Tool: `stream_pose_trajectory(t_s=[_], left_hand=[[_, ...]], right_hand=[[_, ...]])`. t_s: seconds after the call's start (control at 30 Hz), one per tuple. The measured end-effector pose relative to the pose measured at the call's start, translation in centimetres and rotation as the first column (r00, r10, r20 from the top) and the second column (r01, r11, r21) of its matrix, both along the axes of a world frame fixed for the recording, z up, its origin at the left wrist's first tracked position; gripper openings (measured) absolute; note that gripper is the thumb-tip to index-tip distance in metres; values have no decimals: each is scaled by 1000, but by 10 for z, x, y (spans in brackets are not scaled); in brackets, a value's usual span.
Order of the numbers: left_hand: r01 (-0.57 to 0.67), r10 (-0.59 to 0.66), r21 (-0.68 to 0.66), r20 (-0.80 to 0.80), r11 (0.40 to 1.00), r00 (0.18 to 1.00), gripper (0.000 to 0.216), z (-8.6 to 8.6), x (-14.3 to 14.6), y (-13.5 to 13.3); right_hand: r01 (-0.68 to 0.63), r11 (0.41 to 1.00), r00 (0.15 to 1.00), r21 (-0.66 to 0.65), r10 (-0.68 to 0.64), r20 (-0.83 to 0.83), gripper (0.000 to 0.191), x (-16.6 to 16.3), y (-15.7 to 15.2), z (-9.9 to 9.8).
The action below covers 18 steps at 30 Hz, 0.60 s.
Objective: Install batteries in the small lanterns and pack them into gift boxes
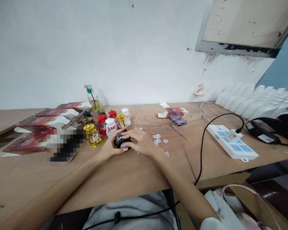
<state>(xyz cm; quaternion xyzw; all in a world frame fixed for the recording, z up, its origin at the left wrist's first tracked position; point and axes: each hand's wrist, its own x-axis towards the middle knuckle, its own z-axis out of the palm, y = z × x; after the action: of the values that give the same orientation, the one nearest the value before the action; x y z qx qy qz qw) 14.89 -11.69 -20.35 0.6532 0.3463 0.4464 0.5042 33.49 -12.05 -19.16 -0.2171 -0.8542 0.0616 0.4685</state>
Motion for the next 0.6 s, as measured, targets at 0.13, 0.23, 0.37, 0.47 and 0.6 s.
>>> stream_pose_trajectory(t_s=[0.13, 0.23, 0.37, 0.47, 0.6], left_hand=[[19, -17, 52, -30, 998, 999, 87, 3, -5, 2], [60, -55, 102, -51, 993, 997, 90, 0, -11, 6], [100, -85, 176, -88, 979, 992, 93, -4, -14, 9], [51, -29, 251, -93, 967, 995, 93, -3, -13, 7], [-50, 104, 359, -132, 932, 986, 86, 1, -9, 1]], right_hand=[[-39, 999, 999, 23, 38, 28, 23, 2, -1, 3], [-68, 996, 996, 59, 64, 55, 25, 2, -3, 5], [-52, 991, 993, 120, 38, 114, 23, 3, -3, 5], [-18, 974, 983, 224, -23, 180, 22, 4, -3, 5], [54, 928, 943, 369, -169, 287, 24, 4, -3, 4]])
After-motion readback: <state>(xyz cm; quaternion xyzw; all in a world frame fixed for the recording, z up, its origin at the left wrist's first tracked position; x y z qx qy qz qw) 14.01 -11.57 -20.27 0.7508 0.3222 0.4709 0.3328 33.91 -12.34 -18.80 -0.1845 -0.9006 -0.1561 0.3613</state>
